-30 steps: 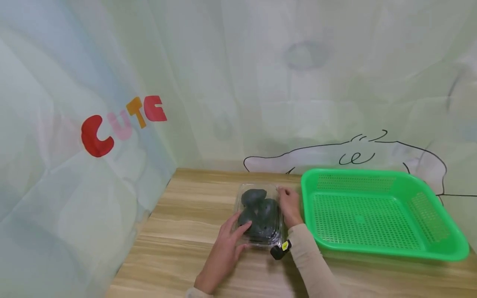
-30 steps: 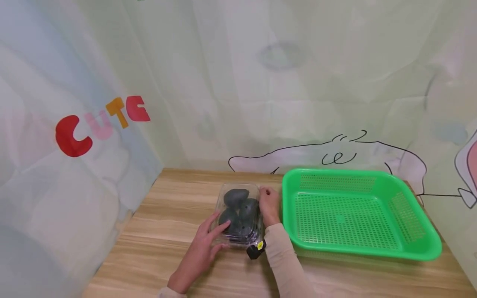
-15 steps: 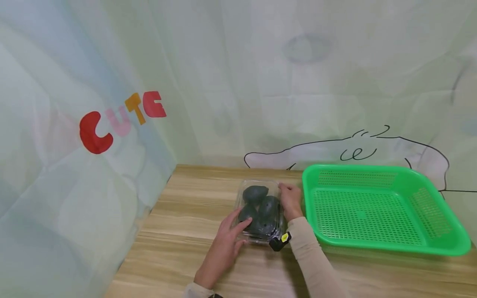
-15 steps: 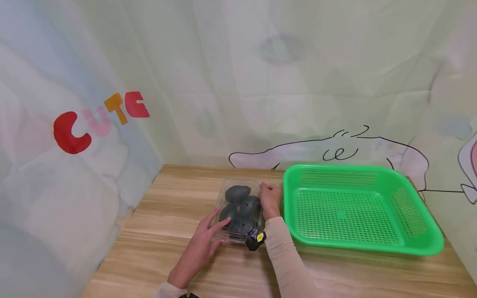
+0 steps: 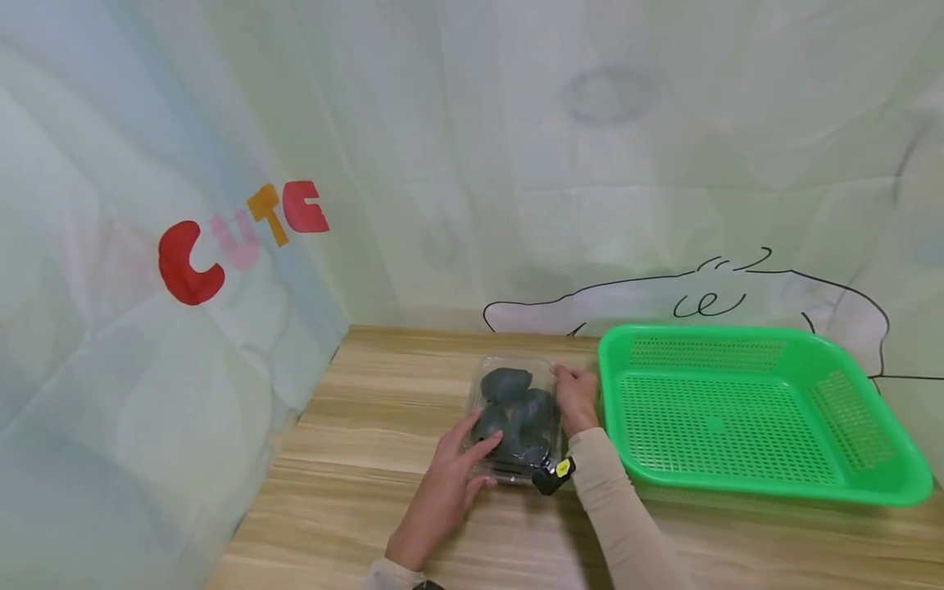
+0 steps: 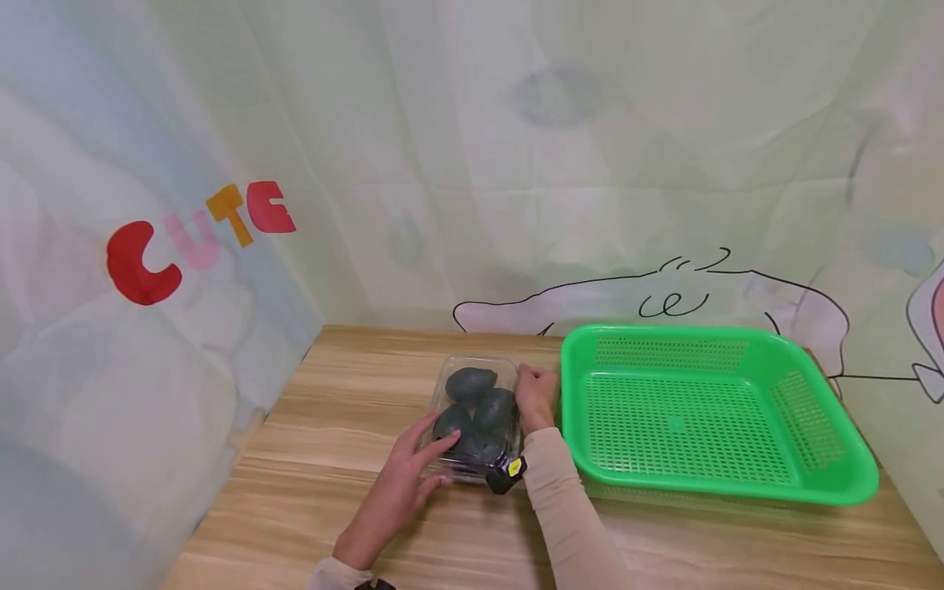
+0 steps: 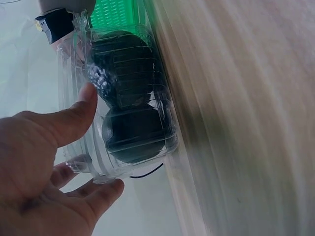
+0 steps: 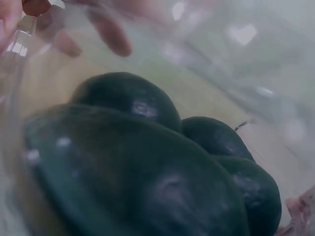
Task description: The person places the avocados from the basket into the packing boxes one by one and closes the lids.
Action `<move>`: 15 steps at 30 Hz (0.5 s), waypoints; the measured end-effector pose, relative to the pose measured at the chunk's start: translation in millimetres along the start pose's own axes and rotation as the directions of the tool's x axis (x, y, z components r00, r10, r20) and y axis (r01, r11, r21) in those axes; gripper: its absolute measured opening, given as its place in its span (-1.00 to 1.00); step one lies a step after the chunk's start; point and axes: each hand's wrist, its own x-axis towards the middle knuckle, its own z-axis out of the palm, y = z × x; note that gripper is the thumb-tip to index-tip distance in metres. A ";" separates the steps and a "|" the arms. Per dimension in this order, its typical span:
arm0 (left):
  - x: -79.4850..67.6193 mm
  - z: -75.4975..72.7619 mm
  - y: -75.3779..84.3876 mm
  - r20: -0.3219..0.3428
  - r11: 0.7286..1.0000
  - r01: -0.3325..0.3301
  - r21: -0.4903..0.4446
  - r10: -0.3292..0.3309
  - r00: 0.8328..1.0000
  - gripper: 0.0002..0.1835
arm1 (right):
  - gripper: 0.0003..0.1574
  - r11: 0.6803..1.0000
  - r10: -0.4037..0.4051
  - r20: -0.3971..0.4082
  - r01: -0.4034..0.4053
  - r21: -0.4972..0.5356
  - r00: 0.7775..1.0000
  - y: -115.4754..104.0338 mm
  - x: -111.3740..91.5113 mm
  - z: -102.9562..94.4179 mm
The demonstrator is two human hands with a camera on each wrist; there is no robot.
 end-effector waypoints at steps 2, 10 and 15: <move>0.1 0.4 -0.6 0.009 1.000 -0.001 0.003 0.001 1.000 -0.28 | -0.67 1.000 0.002 0.002 -0.002 0.000 1.000 0.3 -0.1 -0.3; -0.5 1.5 -1.8 0.009 1.000 -0.013 0.026 0.012 1.000 -0.27 | -0.65 0.999 0.007 0.004 -0.007 -0.054 1.000 -2.3 -2.5 -1.2; -0.3 0.8 -2.4 -0.016 0.999 -0.033 0.025 0.034 0.999 -0.26 | -0.60 0.985 -0.059 0.031 0.063 -0.160 0.998 0.0 -11.2 -1.7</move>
